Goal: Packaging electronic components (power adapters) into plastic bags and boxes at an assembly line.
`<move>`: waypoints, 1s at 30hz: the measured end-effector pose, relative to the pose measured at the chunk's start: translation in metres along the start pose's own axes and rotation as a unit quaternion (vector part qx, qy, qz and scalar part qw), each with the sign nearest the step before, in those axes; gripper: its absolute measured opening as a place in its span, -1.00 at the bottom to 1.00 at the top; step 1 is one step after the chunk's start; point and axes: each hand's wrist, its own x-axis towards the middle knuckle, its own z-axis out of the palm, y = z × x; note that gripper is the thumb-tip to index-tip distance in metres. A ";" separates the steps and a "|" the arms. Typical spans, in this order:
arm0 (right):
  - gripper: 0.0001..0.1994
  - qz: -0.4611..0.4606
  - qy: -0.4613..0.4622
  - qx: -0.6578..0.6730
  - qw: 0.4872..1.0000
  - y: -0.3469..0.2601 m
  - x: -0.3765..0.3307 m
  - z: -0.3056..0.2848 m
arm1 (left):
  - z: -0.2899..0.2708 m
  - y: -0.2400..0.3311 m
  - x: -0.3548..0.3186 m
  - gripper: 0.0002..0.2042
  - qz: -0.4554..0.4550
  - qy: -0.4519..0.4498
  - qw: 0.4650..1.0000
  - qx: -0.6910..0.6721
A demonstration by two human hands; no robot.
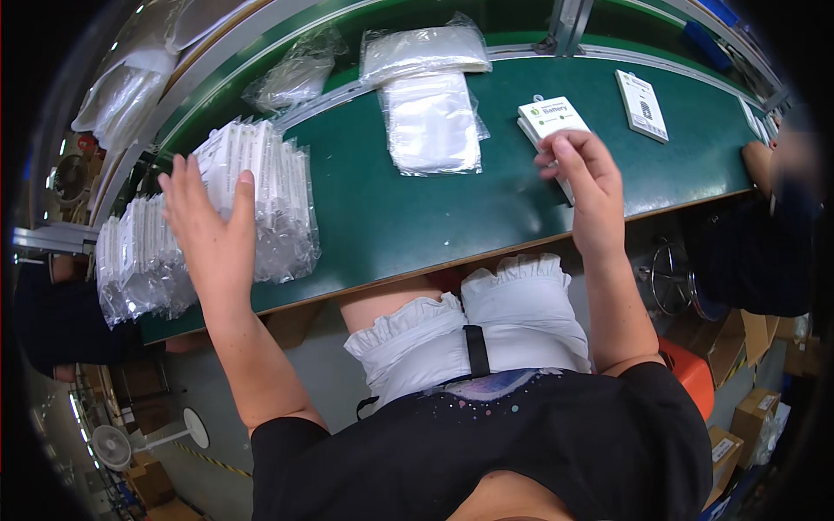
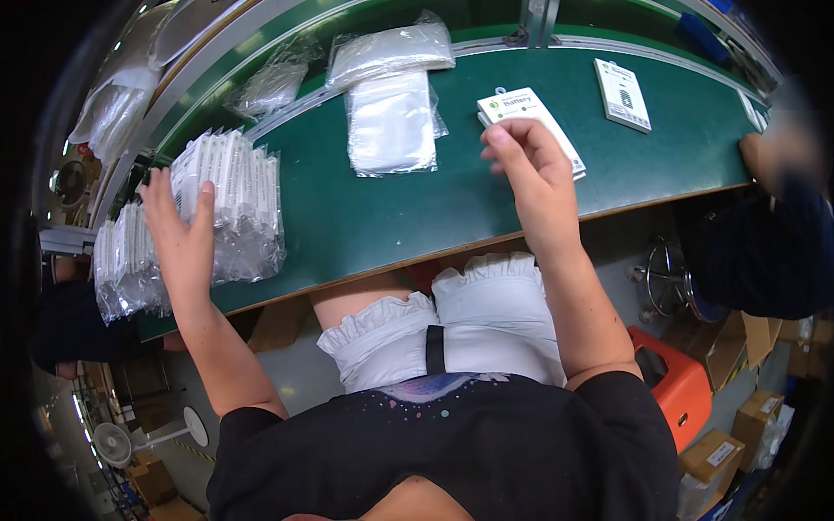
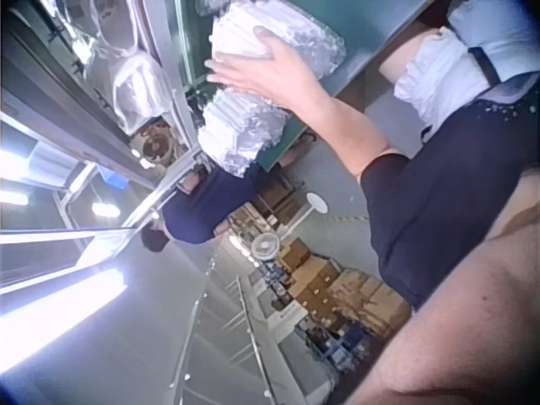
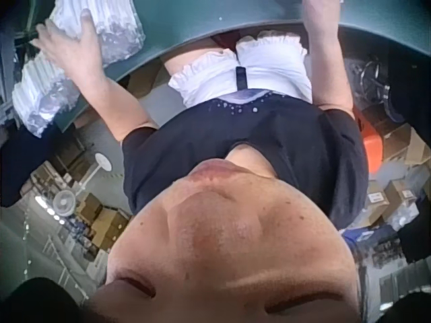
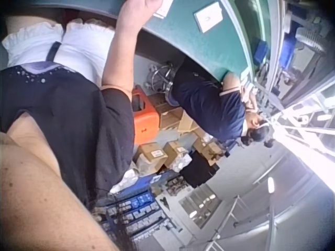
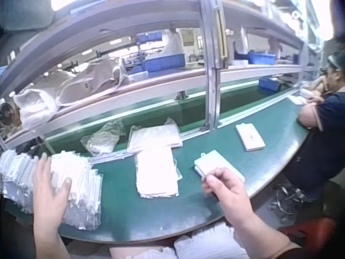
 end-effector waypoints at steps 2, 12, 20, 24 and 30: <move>-0.63 -0.115 0.062 -0.233 0.964 0.004 0.012 -0.018 | -0.009 0.036 0.006 -0.63 0.027 0.015 0.994 -0.106; -0.24 -0.013 0.013 -0.613 0.790 0.024 0.027 -0.031 | 0.109 0.097 -0.019 -0.82 0.225 -0.148 0.907 -0.323; -0.26 -0.055 0.048 -0.577 0.813 0.031 0.023 -0.036 | 0.112 0.110 -0.023 -0.78 0.196 -0.180 0.884 -0.384; -0.28 -0.193 0.117 -0.375 0.899 0.023 0.012 -0.022 | 0.097 0.116 -0.026 -0.78 0.153 -0.168 0.885 -0.406; -0.43 0.198 -0.060 0.175 0.963 0.019 0.002 -0.010 | 0.101 0.111 -0.024 -0.81 0.156 -0.128 0.881 -0.428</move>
